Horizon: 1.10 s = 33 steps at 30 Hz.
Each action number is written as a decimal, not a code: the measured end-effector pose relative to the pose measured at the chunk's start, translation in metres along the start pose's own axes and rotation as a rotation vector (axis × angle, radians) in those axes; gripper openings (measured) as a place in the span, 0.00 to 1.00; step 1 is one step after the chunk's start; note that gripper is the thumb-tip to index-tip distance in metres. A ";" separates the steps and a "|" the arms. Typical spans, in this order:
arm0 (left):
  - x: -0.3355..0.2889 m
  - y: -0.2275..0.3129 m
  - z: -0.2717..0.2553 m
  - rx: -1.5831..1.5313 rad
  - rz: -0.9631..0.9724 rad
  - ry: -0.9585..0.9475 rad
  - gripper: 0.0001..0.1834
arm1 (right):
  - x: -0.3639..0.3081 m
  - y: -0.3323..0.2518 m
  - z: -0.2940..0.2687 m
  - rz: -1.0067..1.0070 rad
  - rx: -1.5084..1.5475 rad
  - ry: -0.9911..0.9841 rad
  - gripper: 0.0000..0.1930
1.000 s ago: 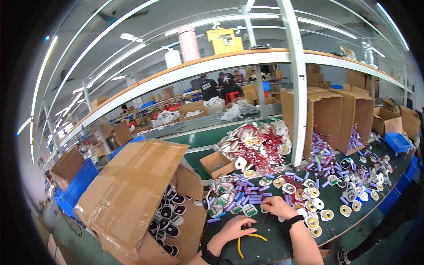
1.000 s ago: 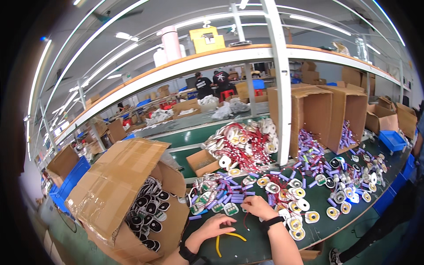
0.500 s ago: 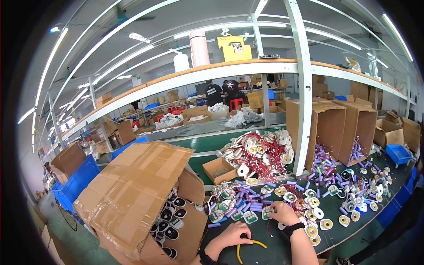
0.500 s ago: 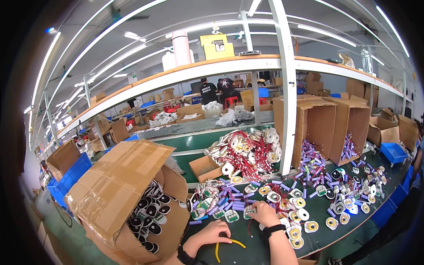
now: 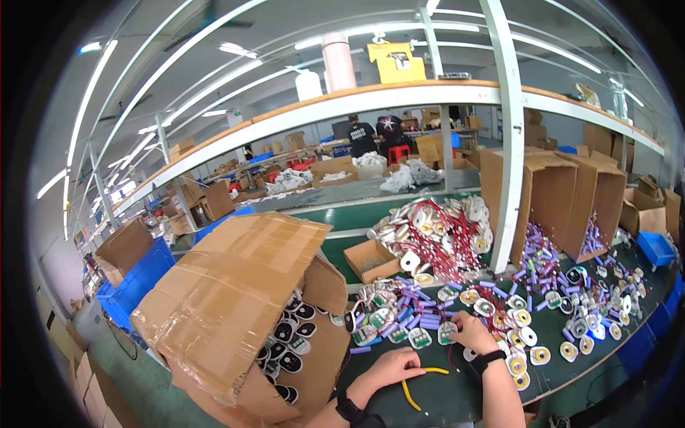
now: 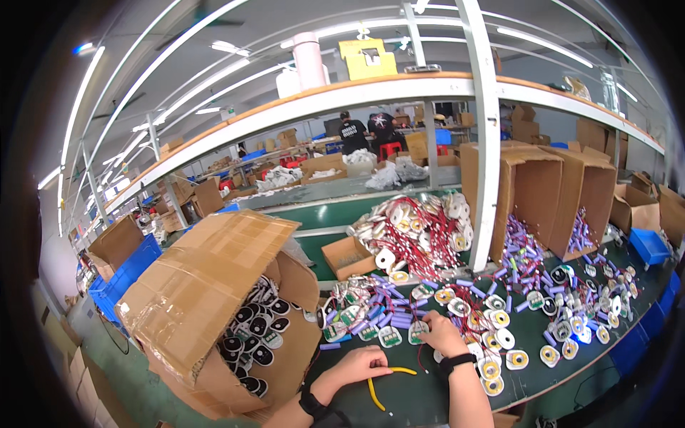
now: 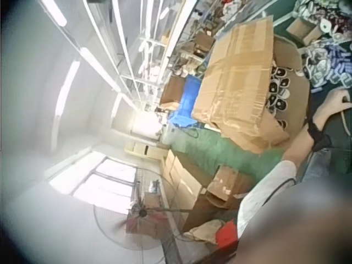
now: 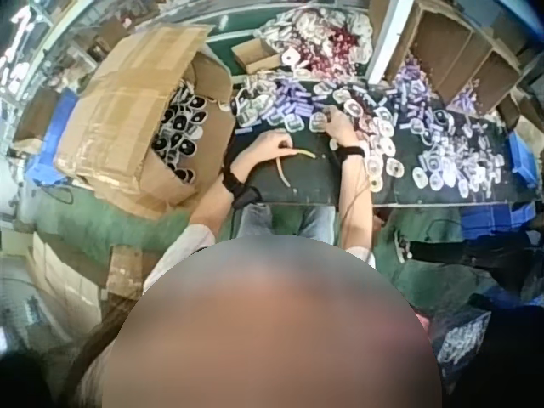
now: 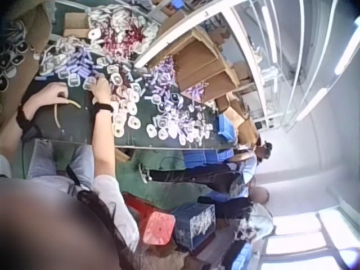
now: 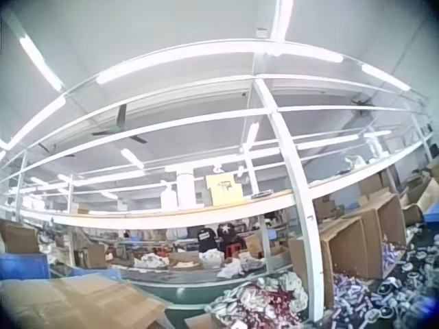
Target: Manually assembling or sorting various small electronic components, circular modules, and wiring on a factory workbench.
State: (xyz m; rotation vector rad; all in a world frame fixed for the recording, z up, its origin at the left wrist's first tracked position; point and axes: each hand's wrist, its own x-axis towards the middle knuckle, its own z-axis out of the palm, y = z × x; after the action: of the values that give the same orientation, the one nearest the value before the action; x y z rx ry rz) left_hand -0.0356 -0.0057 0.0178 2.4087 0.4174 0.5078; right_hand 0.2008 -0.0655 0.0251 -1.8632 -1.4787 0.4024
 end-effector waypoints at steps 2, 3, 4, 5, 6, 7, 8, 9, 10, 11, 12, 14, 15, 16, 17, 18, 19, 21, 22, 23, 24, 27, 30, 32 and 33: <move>-0.001 0.000 -0.004 0.015 -0.012 -0.005 0.10 | 0.004 0.002 0.002 -0.018 0.063 -0.025 0.24; 0.000 -0.001 -0.004 0.003 -0.002 0.005 0.10 | 0.006 0.002 0.001 -0.011 0.083 -0.064 0.25; 0.001 -0.002 -0.003 -0.012 -0.011 0.021 0.10 | 0.009 0.002 0.001 0.005 0.090 -0.095 0.25; 0.001 -0.004 -0.002 -0.026 -0.020 0.039 0.09 | 0.011 0.001 0.000 0.019 0.097 -0.125 0.26; 0.001 -0.006 -0.001 -0.026 -0.024 0.040 0.09 | 0.009 -0.001 -0.001 0.026 0.072 -0.134 0.26; 0.001 -0.006 0.000 -0.031 -0.023 0.035 0.09 | 0.008 -0.003 -0.002 0.032 0.071 -0.134 0.26; 0.001 -0.006 0.001 -0.041 -0.027 0.047 0.08 | 0.008 -0.004 -0.003 0.055 0.103 -0.130 0.26; 0.001 -0.007 0.001 -0.049 -0.032 0.060 0.08 | 0.007 -0.007 -0.004 0.077 0.136 -0.126 0.26; 0.001 -0.005 0.001 -0.047 -0.032 0.055 0.08 | 0.004 -0.012 -0.006 0.064 0.103 -0.070 0.25; 0.001 -0.005 0.001 -0.048 -0.030 0.054 0.08 | 0.005 -0.010 -0.004 0.066 0.102 -0.068 0.25; 0.001 -0.006 0.002 -0.062 -0.035 0.069 0.09 | 0.010 -0.005 0.000 0.021 0.160 0.018 0.24; 0.001 -0.005 0.004 -0.079 -0.036 0.079 0.09 | 0.007 -0.013 -0.003 0.035 0.411 0.104 0.20; 0.001 -0.005 0.003 -0.091 -0.051 0.084 0.09 | 0.008 -0.016 -0.003 0.038 0.409 0.110 0.20; 0.003 -0.004 0.004 -0.106 -0.061 0.087 0.09 | 0.008 -0.015 -0.005 0.059 0.499 0.097 0.19; 0.004 -0.004 0.005 -0.112 -0.050 0.079 0.09 | 0.008 -0.013 -0.006 0.080 0.589 0.087 0.18; 0.003 -0.004 0.004 -0.107 -0.043 0.095 0.08 | 0.008 -0.012 -0.005 0.066 0.641 0.084 0.16; 0.003 -0.003 0.003 -0.103 -0.034 0.110 0.07 | 0.010 -0.013 -0.003 0.063 0.699 0.100 0.16; 0.001 -0.001 0.001 -0.136 -0.056 0.126 0.07 | 0.011 -0.016 -0.002 0.051 0.804 0.114 0.15; 0.001 -0.002 0.000 -0.144 -0.053 0.142 0.07 | 0.010 -0.022 -0.006 0.066 0.864 0.131 0.14; 0.002 -0.002 0.001 -0.152 -0.050 0.159 0.07 | 0.010 -0.024 -0.009 0.103 0.896 0.149 0.14; 0.003 0.000 0.002 -0.156 -0.043 0.153 0.07 | 0.008 -0.023 -0.012 0.124 0.968 0.153 0.14; 0.004 0.003 0.001 -0.193 -0.068 0.211 0.07 | 0.005 -0.026 -0.020 0.104 1.210 0.124 0.13; 0.004 0.003 0.001 -0.220 -0.064 0.263 0.06 | 0.003 -0.032 -0.023 0.064 1.469 0.075 0.13; 0.004 0.004 0.000 -0.216 -0.055 0.303 0.07 | 0.003 -0.032 -0.023 0.061 1.559 0.063 0.13; 0.005 0.004 0.000 -0.216 -0.055 0.304 0.07 | 0.003 -0.032 -0.023 0.035 1.609 0.064 0.13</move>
State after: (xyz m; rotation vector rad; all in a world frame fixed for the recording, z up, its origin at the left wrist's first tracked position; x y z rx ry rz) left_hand -0.0311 -0.0064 0.0213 2.1118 0.5282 0.8545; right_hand 0.1934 -0.0675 0.0645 -0.5543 -0.5678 1.0920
